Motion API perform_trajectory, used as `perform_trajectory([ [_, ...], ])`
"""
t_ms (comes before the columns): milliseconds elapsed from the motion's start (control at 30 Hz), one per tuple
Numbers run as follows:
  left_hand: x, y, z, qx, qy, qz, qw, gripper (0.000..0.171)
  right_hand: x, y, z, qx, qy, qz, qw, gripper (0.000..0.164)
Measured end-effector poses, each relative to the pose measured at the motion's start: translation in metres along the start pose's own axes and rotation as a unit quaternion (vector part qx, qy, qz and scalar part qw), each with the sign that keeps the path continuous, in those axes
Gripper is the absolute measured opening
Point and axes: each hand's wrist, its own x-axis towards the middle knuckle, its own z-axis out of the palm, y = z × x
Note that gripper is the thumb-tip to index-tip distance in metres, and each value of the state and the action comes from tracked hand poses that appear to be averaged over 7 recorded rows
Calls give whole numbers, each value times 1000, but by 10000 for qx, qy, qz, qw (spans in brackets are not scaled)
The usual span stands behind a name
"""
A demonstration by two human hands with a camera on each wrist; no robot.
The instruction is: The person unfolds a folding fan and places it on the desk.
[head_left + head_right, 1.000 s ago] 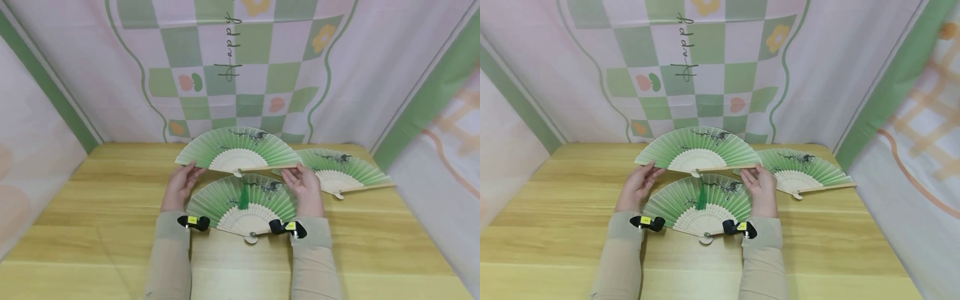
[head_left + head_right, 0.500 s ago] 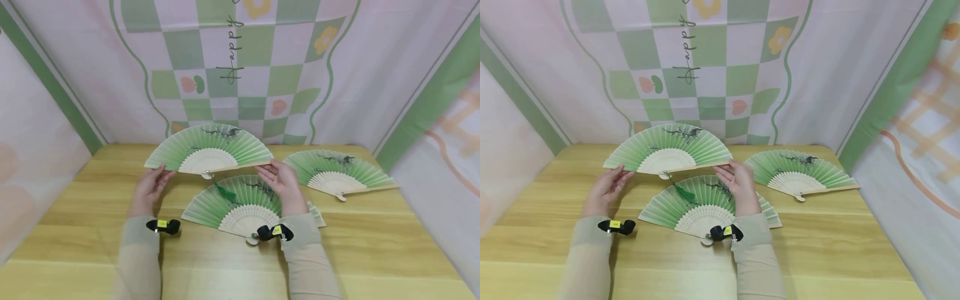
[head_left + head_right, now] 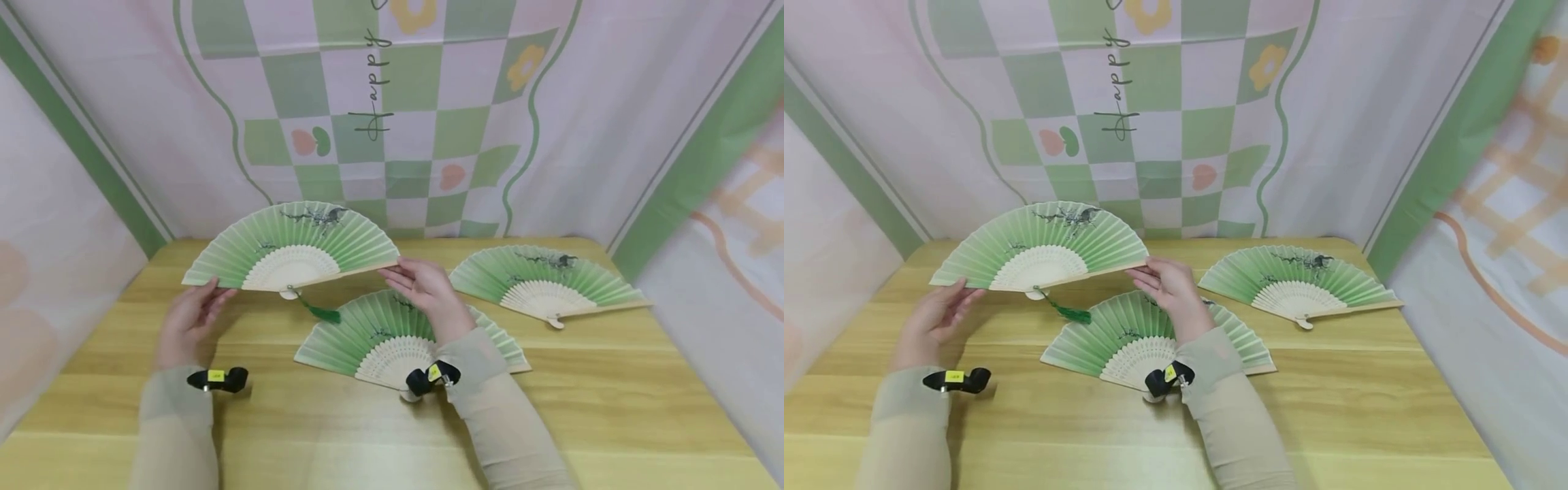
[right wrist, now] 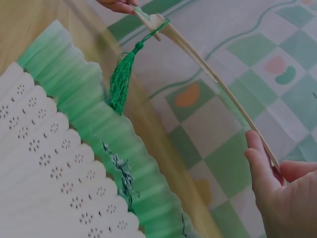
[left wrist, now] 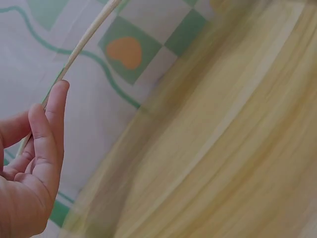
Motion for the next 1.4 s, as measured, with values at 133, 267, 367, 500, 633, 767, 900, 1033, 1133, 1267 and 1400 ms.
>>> perform_trajectory([
  [133, -5, 11, -12, 141, 143, -8, 9998, 29, 6, 5, 14, 91, -19, 194, 9998, 30],
  [267, -9, 22, -19, 82, 292, 6, 9995, 27, 13, 10, 24, 47, -43, 356, 9993, 30],
  [367, -11, 27, -23, 112, 355, -45, 9993, 26, 19, 14, 30, -67, 2, 436, 9990, 33],
  [500, -12, 29, -28, 321, 586, -281, 9974, 23, 27, 20, 36, -442, 194, 552, 9973, 35],
  [633, -10, 28, -30, 301, 992, -586, 9929, 18, 35, 24, 38, -804, 435, 647, 9937, 33],
  [767, -6, 29, -32, 464, 1250, -702, 9886, 20, 40, 26, 35, -1186, 661, 736, 9880, 31],
  [900, -5, 26, -40, 417, 1160, -630, 9904, 22, 43, 25, 30, -1771, 818, 811, 9774, 29],
  [1033, -4, 23, -50, 238, 1192, -567, 9910, 22, 43, 24, 28, -2374, 867, 802, 9642, 26],
  [1133, -1, 26, -50, 359, 1445, -628, 9869, 22, 44, 23, 29, -2701, 899, 767, 9555, 25],
  [1267, 6, 31, -47, 970, 1775, -746, 9765, 23, 49, 23, 31, -3091, 858, 557, 9455, 22],
  [1400, 12, 35, -47, 1909, 2039, -845, 9565, 26, 55, 23, 32, -4053, 849, 106, 9102, 13],
])
